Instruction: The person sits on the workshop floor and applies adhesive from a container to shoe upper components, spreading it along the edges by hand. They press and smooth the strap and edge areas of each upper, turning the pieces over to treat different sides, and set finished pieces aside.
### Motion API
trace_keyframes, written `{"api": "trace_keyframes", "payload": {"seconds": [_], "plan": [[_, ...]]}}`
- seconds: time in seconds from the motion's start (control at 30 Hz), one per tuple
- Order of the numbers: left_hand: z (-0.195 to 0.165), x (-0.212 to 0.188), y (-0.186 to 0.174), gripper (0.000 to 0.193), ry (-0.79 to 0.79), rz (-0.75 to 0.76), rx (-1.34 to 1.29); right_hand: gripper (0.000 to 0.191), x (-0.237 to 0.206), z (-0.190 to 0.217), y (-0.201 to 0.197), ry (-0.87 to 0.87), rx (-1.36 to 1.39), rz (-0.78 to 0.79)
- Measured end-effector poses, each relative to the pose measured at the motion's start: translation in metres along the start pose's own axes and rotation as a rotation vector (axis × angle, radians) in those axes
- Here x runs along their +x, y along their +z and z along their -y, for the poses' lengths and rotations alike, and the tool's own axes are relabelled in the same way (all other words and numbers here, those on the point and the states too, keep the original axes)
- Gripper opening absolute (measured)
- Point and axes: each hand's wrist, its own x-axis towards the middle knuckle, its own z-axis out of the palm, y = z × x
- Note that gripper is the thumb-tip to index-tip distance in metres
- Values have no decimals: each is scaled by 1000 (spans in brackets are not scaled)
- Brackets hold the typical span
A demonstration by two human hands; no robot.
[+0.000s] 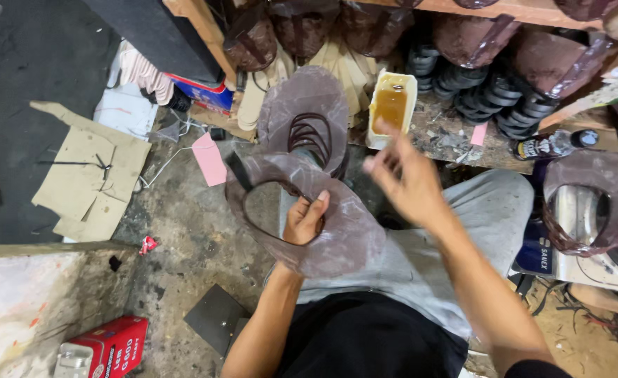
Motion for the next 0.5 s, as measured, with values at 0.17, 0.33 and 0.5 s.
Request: {"api": "trace_keyframes", "payload": {"seconds": [0.17,0.33,0.5], "plan": [[-10,-2,-7,17,7,33,-9,69,67,-4,-11,-288,-885,-60],[-12,-3,2,19,99,67,-191,86,91,5,-9,-251,-1109,189],[-12,-5,-6,21,132,102,-211,72,52,0,-32,-334,-875,-29]]}}
